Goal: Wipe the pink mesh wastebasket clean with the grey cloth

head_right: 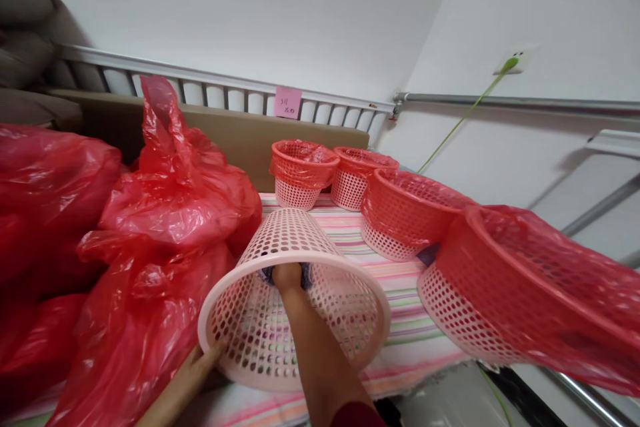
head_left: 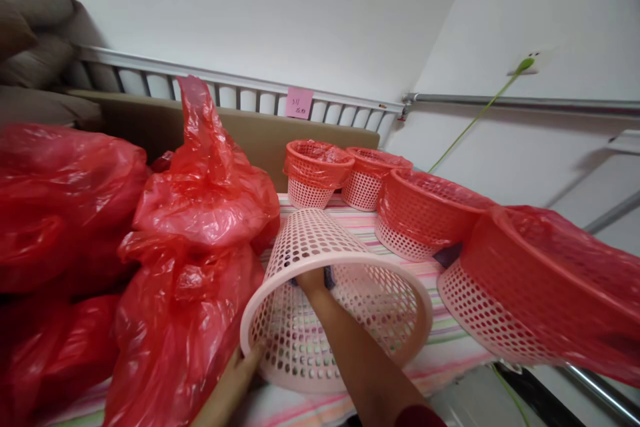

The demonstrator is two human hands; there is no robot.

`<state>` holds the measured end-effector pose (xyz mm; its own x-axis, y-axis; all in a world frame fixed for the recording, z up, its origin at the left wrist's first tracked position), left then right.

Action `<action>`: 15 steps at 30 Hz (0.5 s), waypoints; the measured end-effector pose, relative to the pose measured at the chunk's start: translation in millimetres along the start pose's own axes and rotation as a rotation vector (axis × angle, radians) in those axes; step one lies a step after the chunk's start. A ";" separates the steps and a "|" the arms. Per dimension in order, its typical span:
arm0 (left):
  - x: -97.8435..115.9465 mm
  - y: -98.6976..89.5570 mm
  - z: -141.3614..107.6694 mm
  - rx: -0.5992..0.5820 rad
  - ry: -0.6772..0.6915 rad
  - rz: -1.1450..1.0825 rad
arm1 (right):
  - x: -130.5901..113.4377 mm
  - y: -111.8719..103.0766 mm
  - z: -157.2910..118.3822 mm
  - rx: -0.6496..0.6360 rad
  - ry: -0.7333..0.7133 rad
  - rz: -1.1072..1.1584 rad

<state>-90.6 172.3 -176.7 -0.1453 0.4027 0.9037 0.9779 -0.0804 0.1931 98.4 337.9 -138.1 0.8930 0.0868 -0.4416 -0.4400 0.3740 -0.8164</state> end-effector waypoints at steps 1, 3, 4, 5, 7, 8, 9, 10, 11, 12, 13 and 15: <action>-0.7 -2.2 1.9 0.003 0.006 0.011 | -2.9 -2.6 -3.5 -0.024 0.009 -0.013; 0.3 -3.2 5.5 0.005 0.092 0.029 | -11.2 -10.3 -20.3 -0.075 0.033 -0.041; 1.9 -2.2 6.2 0.003 0.153 0.032 | -16.4 -15.3 -35.1 -0.101 0.042 -0.052; 3.6 -0.5 5.9 0.001 0.210 0.031 | -21.9 -21.0 -54.4 -0.126 0.045 -0.060; 6.5 4.7 2.3 -0.009 0.290 0.027 | -31.1 -32.1 -104.0 -0.181 0.037 -0.060; 7.5 9.1 -0.5 -0.026 0.310 0.028 | -34.4 -36.9 -131.4 -0.212 0.020 -0.047; 7.7 14.6 -3.6 -0.052 0.312 0.032 | -34.5 -40.1 -158.2 -0.257 0.018 -0.020; 7.2 20.7 -6.7 -0.078 0.303 0.039 | -32.1 -42.0 -182.4 -0.310 0.028 -0.005; 5.8 27.4 -9.4 -0.108 0.286 0.050 | -26.4 -42.3 -202.4 -0.376 0.059 -0.002; 3.5 34.6 -11.5 -0.142 0.265 0.063 | -20.8 -44.3 -215.5 -0.412 0.087 0.004; 1.0 41.5 -12.7 -0.173 0.251 0.075 | -16.2 -47.8 -220.4 -0.420 0.107 0.007; -3.0 52.0 -12.4 -0.212 0.274 0.085 | -12.6 -57.7 -206.4 -0.358 0.107 0.004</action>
<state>-41.2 155.6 -164.6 -0.1280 0.1288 0.9834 0.9396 -0.3017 0.1618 93.1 124.7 -162.2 0.8847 -0.0164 -0.4659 -0.4655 0.0252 -0.8847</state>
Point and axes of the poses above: each hand's wrist, its own z-axis towards the middle knuckle, its own y-axis out of the palm, x = y × z, the point moved 9 cm from there along z, towards the middle knuckle, and after that the axes turned 1 degree about z, right-handed, at the moved point
